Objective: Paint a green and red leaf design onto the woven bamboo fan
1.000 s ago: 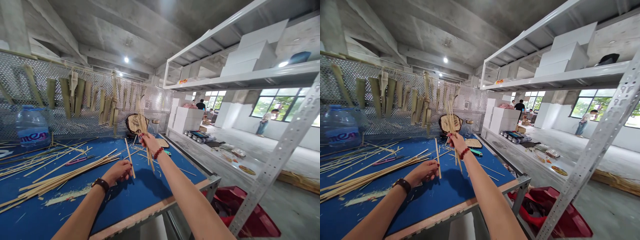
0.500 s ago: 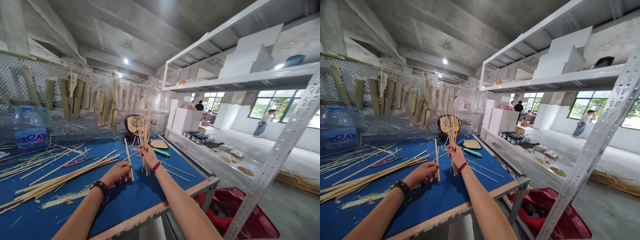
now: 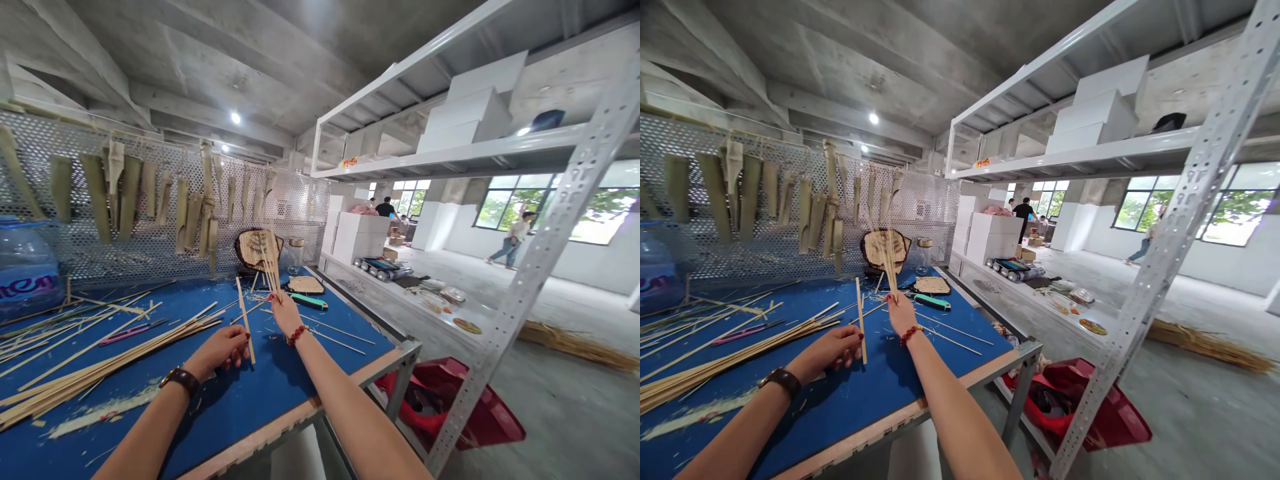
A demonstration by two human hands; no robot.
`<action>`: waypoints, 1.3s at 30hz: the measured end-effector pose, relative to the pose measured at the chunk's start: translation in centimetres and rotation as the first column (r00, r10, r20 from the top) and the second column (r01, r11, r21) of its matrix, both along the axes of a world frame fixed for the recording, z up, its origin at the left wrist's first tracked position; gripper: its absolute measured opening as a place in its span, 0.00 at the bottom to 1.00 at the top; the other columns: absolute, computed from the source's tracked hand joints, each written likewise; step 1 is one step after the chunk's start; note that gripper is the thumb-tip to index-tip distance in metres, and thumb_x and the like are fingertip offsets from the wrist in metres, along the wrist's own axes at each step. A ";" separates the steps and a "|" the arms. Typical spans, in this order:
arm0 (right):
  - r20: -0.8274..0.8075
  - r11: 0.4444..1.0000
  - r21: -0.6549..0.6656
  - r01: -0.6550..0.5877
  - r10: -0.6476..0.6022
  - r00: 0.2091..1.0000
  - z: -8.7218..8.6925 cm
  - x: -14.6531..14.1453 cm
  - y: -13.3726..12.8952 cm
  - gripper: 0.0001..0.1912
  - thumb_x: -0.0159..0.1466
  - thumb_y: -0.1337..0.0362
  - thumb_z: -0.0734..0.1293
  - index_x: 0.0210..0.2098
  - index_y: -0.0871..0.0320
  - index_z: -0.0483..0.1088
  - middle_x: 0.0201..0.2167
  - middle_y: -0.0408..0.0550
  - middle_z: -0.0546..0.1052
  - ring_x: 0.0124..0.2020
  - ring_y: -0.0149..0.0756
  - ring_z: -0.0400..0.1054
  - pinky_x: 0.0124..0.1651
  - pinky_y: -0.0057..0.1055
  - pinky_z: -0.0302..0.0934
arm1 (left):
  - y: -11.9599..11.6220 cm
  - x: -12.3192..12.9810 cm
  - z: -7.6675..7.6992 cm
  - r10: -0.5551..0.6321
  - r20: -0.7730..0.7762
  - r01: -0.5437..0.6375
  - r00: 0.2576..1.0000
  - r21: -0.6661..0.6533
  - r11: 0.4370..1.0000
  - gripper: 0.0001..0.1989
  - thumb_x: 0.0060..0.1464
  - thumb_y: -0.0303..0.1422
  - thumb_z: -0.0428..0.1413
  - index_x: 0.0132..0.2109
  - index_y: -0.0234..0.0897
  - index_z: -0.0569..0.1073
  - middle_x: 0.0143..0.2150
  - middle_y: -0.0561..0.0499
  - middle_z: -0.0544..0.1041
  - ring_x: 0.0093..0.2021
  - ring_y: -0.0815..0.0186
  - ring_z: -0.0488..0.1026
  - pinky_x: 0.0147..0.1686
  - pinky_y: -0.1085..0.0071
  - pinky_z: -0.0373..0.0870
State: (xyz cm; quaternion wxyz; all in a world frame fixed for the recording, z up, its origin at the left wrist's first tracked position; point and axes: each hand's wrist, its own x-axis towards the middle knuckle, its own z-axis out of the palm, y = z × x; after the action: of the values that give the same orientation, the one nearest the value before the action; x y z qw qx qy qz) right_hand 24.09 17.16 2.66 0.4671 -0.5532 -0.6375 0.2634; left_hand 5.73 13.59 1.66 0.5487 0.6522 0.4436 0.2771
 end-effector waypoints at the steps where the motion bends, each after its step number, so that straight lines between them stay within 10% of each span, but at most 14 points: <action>1: 0.072 0.999 -0.023 0.029 -0.027 0.997 0.4 0.3 0.0 0.13 0.68 0.59 0.56 0.39 0.57 0.69 0.24 0.40 0.66 0.23 0.29 0.58 0.27 0.25 0.51 | 0.0 -0.1 0.0 -0.008 -0.004 0.008 1.000 0.007 1.000 0.18 0.45 0.49 0.55 0.30 0.39 0.62 0.24 0.53 0.76 0.18 0.73 0.65 0.15 0.78 0.50; 9: 0.632 0.958 -0.185 0.218 -0.054 0.773 4.6 9.7 -2.8 0.10 0.61 0.62 0.65 0.33 0.62 0.74 0.31 0.51 0.76 0.31 0.35 0.65 0.33 0.28 0.52 | 0.7 -0.3 -0.6 -0.029 -0.045 0.031 0.999 0.047 0.998 0.18 0.46 0.49 0.54 0.30 0.39 0.64 0.25 0.52 0.76 0.18 0.72 0.67 0.15 0.77 0.51; 18: 0.869 0.906 -0.238 0.350 0.037 0.493 2.9 15.6 -9.0 0.18 0.57 0.50 0.67 0.35 0.60 0.75 0.39 0.57 0.79 0.39 0.46 0.73 0.35 0.32 0.57 | 1.3 -0.4 -1.1 -0.053 -0.082 0.059 0.995 0.077 0.995 0.19 0.45 0.50 0.55 0.29 0.38 0.64 0.24 0.52 0.77 0.17 0.71 0.68 0.14 0.76 0.52; 31: 0.874 0.880 -0.285 0.380 0.076 0.480 2.2 14.0 -8.6 0.09 0.55 0.69 0.67 0.36 0.63 0.75 0.40 0.62 0.79 0.43 0.49 0.74 0.38 0.33 0.60 | 0.3 -0.4 -0.1 -0.021 -0.080 0.028 0.997 0.082 0.996 0.17 0.48 0.48 0.53 0.30 0.38 0.64 0.25 0.51 0.77 0.19 0.72 0.67 0.16 0.77 0.52; 39: 0.716 0.904 -0.356 0.239 0.099 0.691 5.9 16.1 -9.4 0.08 0.57 0.70 0.64 0.35 0.62 0.73 0.28 0.51 0.78 0.29 0.33 0.70 0.34 0.27 0.57 | 0.2 -0.6 0.0 0.005 -0.052 0.000 0.999 0.089 0.996 0.16 0.50 0.47 0.53 0.30 0.38 0.63 0.25 0.52 0.76 0.19 0.72 0.67 0.16 0.77 0.51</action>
State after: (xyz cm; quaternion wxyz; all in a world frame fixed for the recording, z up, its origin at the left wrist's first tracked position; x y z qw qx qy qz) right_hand 40.22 7.74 8.53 0.0592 -0.7233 -0.6738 0.1386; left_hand 5.12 13.84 1.65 0.5068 0.6825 0.4458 0.2802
